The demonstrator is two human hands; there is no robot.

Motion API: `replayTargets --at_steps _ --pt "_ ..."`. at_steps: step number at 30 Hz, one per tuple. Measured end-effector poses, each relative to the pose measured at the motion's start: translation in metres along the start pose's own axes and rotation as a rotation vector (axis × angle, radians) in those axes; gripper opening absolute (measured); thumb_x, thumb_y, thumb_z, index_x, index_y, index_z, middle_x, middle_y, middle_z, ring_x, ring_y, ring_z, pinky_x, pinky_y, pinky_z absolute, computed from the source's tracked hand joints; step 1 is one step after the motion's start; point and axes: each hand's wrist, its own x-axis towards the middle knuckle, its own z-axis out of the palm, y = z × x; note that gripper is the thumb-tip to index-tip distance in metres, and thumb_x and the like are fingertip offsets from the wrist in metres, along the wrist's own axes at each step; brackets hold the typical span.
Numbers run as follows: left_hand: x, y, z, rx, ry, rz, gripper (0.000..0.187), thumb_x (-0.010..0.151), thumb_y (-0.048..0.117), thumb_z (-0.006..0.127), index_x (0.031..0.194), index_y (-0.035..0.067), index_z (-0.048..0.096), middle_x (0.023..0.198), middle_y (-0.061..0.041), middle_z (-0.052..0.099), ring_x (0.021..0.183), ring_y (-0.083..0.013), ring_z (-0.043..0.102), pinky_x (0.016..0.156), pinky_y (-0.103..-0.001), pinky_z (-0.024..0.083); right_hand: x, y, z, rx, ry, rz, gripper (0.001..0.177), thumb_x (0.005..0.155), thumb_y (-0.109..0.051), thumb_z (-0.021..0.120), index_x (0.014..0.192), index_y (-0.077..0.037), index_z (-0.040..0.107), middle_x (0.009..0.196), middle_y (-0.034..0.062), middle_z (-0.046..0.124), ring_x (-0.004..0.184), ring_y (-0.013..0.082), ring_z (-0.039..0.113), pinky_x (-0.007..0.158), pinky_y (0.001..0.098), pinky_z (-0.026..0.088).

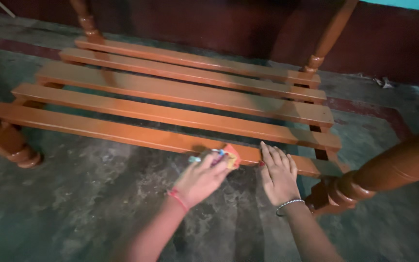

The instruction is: The person wipes the legs and lower shelf of a wooden table using a cloth. They spray the cloth with a green spray bottle and continue wiping the table legs and shelf slats.

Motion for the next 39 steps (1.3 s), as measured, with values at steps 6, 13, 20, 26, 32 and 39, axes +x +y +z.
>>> replayTargets --at_steps 6,13,20,26,32,39 --pt "-0.023 -0.031 -0.014 0.118 -0.173 0.039 0.022 0.095 0.022 0.064 0.113 0.011 0.071 0.130 0.004 0.061 0.123 -0.0234 0.055 0.085 -0.039 0.059 0.001 0.001 -0.004 0.029 -0.047 0.016 0.062 0.099 -0.033 0.035 0.158 -0.016 0.033 0.158 0.0090 0.039 0.151 0.0261 0.027 0.123 0.0476 0.010" --pt "-0.033 -0.049 -0.049 0.267 -0.209 0.002 0.049 0.082 0.014 0.064 0.131 0.017 0.067 0.128 0.004 0.058 0.115 -0.0235 0.055 0.082 -0.038 0.058 0.009 0.013 -0.010 0.113 -0.158 0.012 0.061 0.102 -0.037 0.032 0.159 -0.015 0.028 0.170 0.0045 0.021 0.157 0.0229 0.014 0.124 0.0443 0.005" --pt "-0.015 -0.020 -0.062 0.137 -0.181 0.135 0.048 0.079 0.013 0.064 0.127 0.022 0.066 0.130 0.001 0.056 0.118 -0.0265 0.055 0.083 -0.038 0.060 0.000 0.020 -0.065 0.087 -0.392 -0.108 0.062 0.101 -0.031 0.038 0.159 -0.011 0.028 0.170 0.0065 0.018 0.157 0.0249 0.011 0.126 0.0416 0.009" --pt "0.045 0.052 -0.039 0.054 0.074 0.372 0.050 0.089 0.011 0.063 0.137 0.024 0.067 0.131 -0.001 0.058 0.112 -0.0216 0.057 0.087 -0.033 0.058 -0.014 0.025 -0.113 -0.893 -0.611 -0.039 0.083 0.091 -0.033 0.061 0.159 -0.001 0.025 0.164 0.0138 0.026 0.152 0.0260 0.023 0.123 0.0432 0.016" --pt "0.098 0.116 0.008 0.088 0.236 0.332 0.030 0.096 0.017 0.061 0.123 0.009 0.069 0.147 -0.010 0.060 0.114 -0.0222 0.057 0.096 -0.032 0.053 -0.026 0.040 -0.106 -1.094 -0.559 -0.027 0.088 0.092 -0.052 0.058 0.157 0.001 0.031 0.160 0.0174 0.037 0.147 0.0286 0.033 0.118 0.0441 0.024" --pt "0.116 0.131 0.043 0.273 0.049 0.309 0.037 0.088 0.022 0.059 0.119 0.007 0.073 0.129 -0.007 0.061 0.123 -0.0286 0.055 0.110 -0.042 0.045 -0.035 0.032 -0.115 -1.095 -0.512 -0.083 0.089 0.088 -0.056 0.058 0.152 0.001 0.035 0.160 0.0165 0.034 0.147 0.0292 0.032 0.117 0.0400 0.024"
